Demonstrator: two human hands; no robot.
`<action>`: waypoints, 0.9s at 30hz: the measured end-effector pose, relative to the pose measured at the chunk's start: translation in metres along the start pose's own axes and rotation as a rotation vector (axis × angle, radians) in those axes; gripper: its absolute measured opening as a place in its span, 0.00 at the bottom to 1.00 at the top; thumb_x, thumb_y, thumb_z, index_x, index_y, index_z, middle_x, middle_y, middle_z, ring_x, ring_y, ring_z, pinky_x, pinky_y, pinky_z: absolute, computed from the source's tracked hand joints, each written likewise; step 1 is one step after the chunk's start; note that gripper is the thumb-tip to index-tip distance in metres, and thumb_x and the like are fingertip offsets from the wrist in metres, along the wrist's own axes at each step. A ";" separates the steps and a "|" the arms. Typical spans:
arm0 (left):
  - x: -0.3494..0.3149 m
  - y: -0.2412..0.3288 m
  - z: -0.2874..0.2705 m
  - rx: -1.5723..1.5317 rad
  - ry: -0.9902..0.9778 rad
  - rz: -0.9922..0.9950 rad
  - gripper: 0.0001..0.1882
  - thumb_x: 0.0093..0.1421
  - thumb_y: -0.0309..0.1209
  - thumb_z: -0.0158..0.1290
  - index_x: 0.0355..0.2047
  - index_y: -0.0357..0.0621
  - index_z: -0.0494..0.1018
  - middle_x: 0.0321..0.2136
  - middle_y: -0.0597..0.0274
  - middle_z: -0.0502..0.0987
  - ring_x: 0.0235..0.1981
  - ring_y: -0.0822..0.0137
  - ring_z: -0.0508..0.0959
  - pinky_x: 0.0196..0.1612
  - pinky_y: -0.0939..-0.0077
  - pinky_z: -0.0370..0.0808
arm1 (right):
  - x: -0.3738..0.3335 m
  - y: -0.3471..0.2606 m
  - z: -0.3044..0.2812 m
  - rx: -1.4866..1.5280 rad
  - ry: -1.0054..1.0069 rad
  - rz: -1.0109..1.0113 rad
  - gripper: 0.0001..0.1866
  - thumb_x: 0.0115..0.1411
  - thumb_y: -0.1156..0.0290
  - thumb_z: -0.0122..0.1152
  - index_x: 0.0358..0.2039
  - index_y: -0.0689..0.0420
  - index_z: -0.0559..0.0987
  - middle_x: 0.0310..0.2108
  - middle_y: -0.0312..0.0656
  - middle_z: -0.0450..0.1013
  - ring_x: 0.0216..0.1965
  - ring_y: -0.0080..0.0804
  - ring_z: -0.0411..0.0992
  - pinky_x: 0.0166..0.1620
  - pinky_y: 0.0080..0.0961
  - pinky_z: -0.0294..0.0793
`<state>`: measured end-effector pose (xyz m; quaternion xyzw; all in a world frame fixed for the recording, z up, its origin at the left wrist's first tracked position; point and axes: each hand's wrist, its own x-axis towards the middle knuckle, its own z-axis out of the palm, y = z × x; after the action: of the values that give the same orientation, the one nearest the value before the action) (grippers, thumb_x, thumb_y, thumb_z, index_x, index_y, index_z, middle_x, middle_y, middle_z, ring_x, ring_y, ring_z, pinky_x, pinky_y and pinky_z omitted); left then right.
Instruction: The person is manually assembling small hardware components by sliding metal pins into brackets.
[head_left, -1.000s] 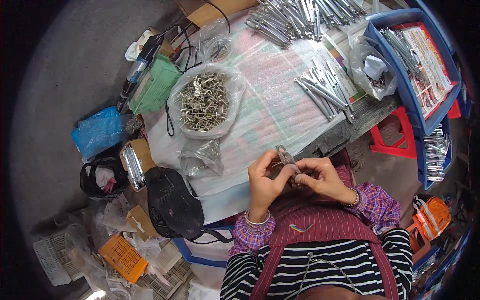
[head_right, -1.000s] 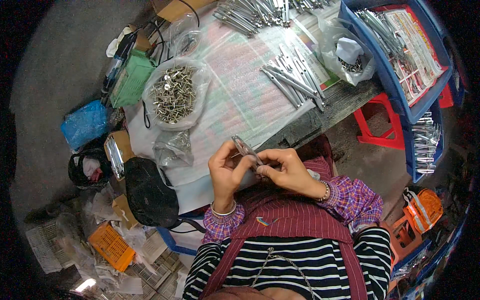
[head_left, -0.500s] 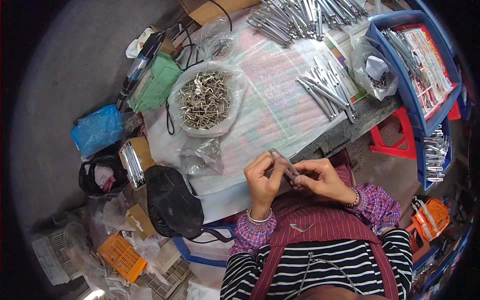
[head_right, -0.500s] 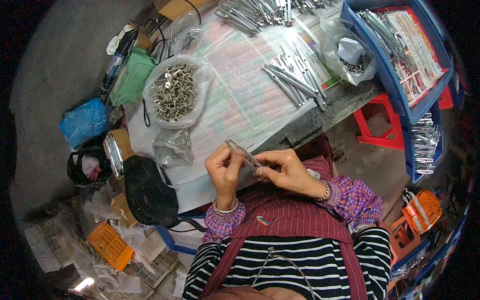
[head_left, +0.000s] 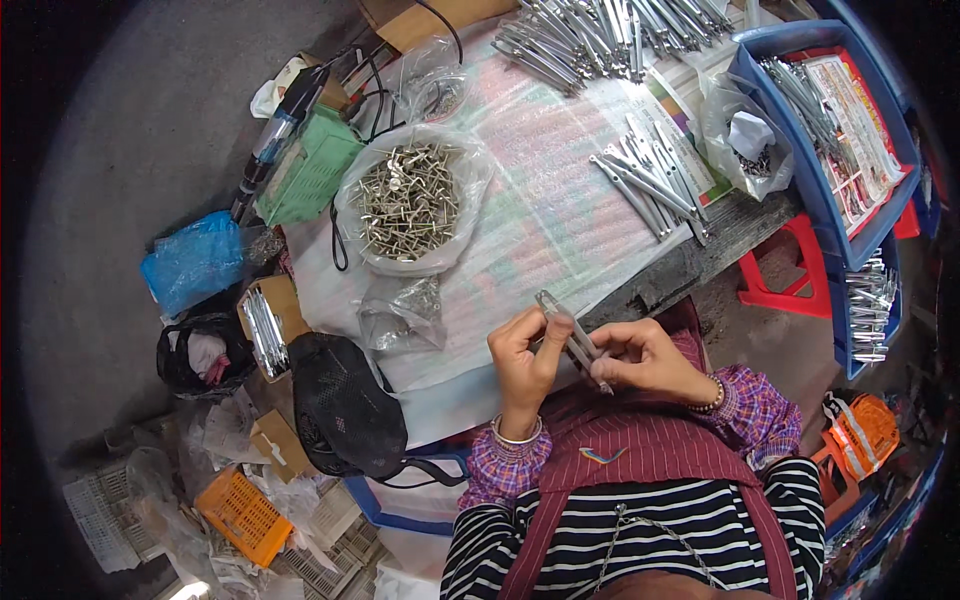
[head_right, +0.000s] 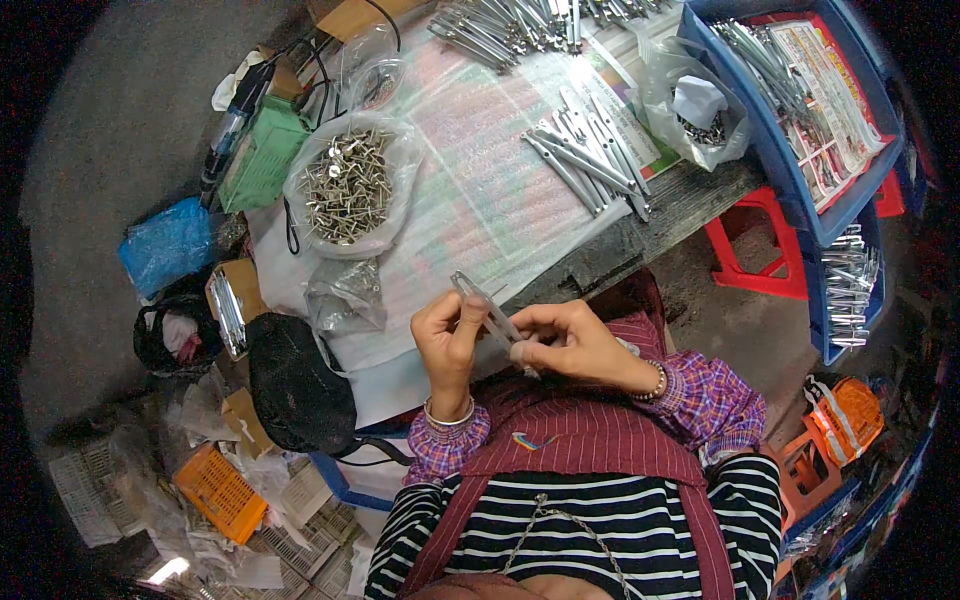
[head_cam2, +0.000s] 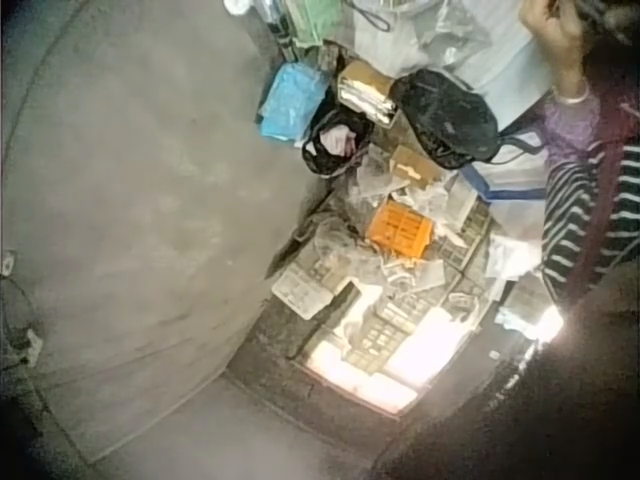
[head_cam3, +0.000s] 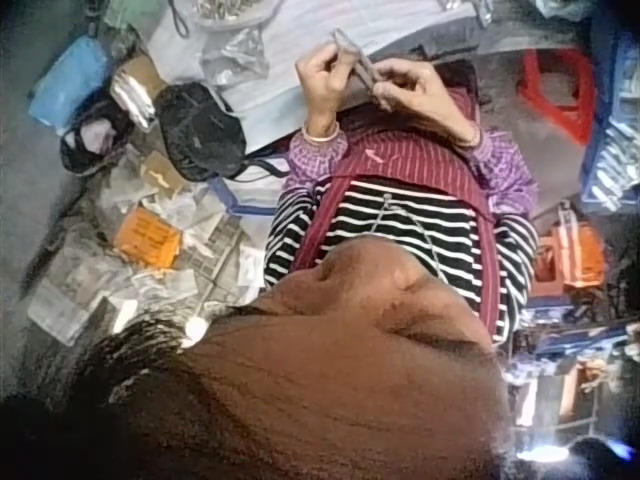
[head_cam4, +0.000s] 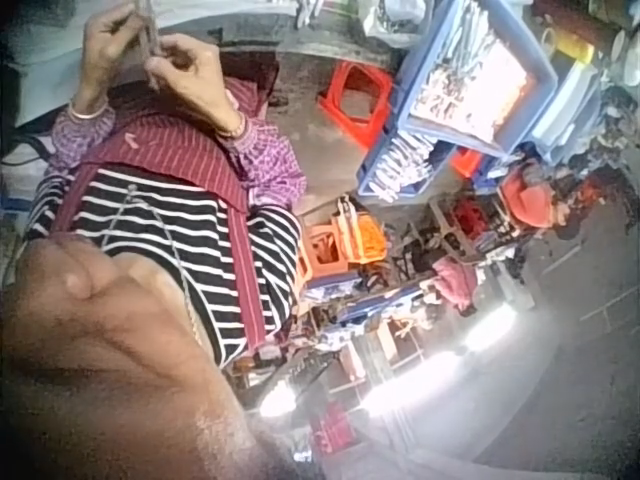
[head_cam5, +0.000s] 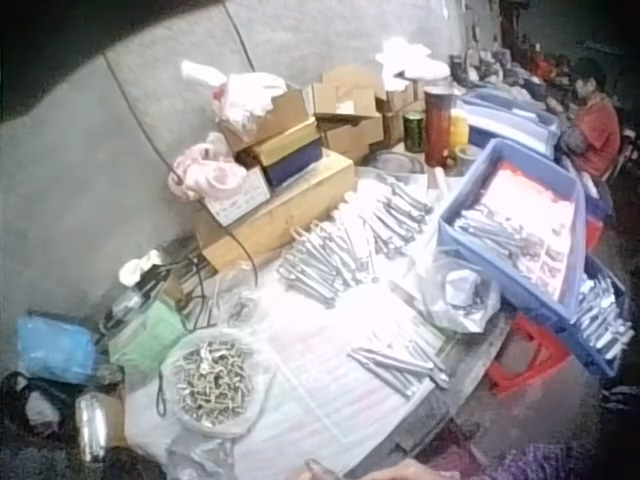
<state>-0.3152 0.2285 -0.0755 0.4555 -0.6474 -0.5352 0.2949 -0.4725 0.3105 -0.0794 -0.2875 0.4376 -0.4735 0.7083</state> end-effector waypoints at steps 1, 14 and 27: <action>0.000 -0.001 -0.001 -0.009 0.002 -0.026 0.14 0.52 0.31 0.58 0.19 0.35 0.68 0.16 0.63 0.67 0.18 0.77 0.64 0.21 0.81 0.59 | -0.001 -0.003 0.000 0.048 -0.033 0.042 0.12 0.54 0.77 0.58 0.40 0.66 0.74 0.25 0.35 0.73 0.26 0.15 0.70 0.29 0.12 0.70; 0.000 0.007 -0.001 -0.029 -0.034 0.000 0.09 0.50 0.28 0.57 0.22 0.34 0.71 0.16 0.64 0.69 0.19 0.75 0.68 0.23 0.82 0.63 | 0.001 0.003 0.001 -0.111 0.048 -0.054 0.11 0.53 0.79 0.56 0.38 0.66 0.74 0.24 0.36 0.72 0.24 0.17 0.70 0.28 0.13 0.69; -0.002 -0.008 -0.002 0.035 0.011 0.011 0.10 0.56 0.28 0.54 0.23 0.34 0.68 0.18 0.70 0.67 0.20 0.80 0.67 0.23 0.88 0.62 | 0.002 0.008 0.001 -0.090 0.078 -0.094 0.10 0.54 0.80 0.56 0.38 0.66 0.75 0.24 0.37 0.72 0.22 0.18 0.70 0.25 0.15 0.71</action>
<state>-0.3106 0.2295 -0.0828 0.4600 -0.6576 -0.5195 0.2934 -0.4679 0.3121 -0.0864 -0.3206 0.4716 -0.4972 0.6540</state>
